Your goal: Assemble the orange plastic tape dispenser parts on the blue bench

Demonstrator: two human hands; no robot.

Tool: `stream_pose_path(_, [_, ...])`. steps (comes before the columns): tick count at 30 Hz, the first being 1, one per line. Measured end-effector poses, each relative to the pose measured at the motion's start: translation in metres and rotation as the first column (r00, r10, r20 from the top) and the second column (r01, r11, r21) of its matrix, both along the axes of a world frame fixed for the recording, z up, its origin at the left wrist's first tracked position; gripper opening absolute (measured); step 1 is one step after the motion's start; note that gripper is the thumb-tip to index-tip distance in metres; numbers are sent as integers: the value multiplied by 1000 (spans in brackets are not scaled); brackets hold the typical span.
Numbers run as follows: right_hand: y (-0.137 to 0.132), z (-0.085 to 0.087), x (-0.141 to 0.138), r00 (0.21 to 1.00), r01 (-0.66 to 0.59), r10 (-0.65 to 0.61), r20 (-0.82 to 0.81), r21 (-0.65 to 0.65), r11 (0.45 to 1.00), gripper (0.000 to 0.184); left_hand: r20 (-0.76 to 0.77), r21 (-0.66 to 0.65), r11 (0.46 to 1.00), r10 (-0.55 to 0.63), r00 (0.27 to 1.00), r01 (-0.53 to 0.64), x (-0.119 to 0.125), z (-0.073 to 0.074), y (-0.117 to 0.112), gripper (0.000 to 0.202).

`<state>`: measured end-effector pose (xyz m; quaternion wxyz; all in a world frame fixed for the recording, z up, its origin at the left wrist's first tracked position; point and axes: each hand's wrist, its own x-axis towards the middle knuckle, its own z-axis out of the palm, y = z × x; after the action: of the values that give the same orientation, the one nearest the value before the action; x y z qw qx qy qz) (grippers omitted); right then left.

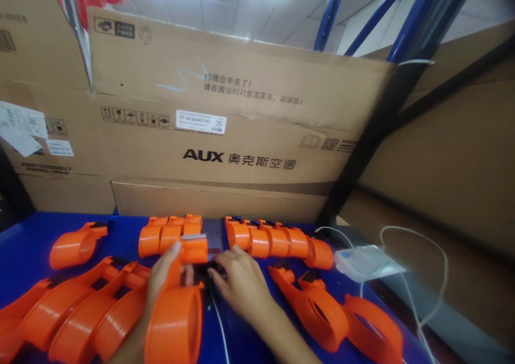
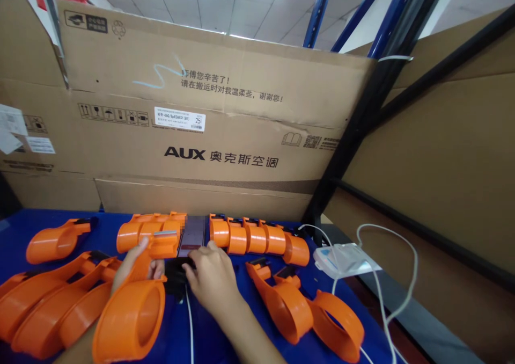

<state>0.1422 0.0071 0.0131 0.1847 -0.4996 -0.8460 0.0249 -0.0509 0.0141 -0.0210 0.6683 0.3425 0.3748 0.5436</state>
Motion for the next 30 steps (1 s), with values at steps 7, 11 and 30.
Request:
stream_pose_path(7, [4, -7, 0, 994, -87, 84, -72, -40, 995, 18, -103, 17, 1000, 26, 994, -24, 4, -5, 1, 60])
stream_pose_path(11, [4, -3, 9, 942, -31, 29, -335, -1, 1000, 24, -145, 118, 982, 167, 975, -150, 17, 1, -8, 51])
stream_pose_path(30, [-6, -1, 12, 448, -204, -61, -892, -168, 964, 25, -223, 221, 969, 159, 962, -109, 37, 2, -32, 55])
